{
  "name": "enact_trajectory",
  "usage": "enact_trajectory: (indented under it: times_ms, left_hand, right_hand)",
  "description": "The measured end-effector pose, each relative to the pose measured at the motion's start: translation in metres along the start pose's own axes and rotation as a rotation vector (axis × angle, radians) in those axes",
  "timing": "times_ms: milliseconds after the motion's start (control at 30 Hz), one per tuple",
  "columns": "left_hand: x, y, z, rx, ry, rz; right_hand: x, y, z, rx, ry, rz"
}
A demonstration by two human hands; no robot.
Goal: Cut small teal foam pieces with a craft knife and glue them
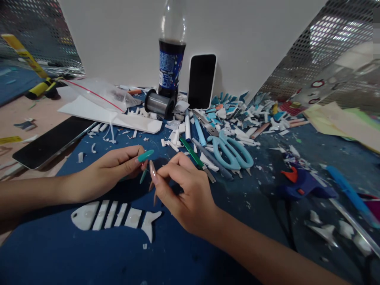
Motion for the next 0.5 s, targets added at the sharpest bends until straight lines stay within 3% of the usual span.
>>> enact_trajectory:
  times_ms: [500]
  left_hand:
    - [-0.0009, -0.0003, 0.0006, 0.028, -0.007, -0.001]
  right_hand:
    - [-0.0005, -0.0003, -0.0012, -0.002, 0.021, 0.016]
Point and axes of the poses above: each hand's wrist, its own x-axis towards the middle knuckle, its own y-axis out of the back of the hand, z = x × y, the point moved 9 cm from there along x, towards the middle knuckle, and after that the axes turned 5 degrees about -x, right-handed, at the moved point
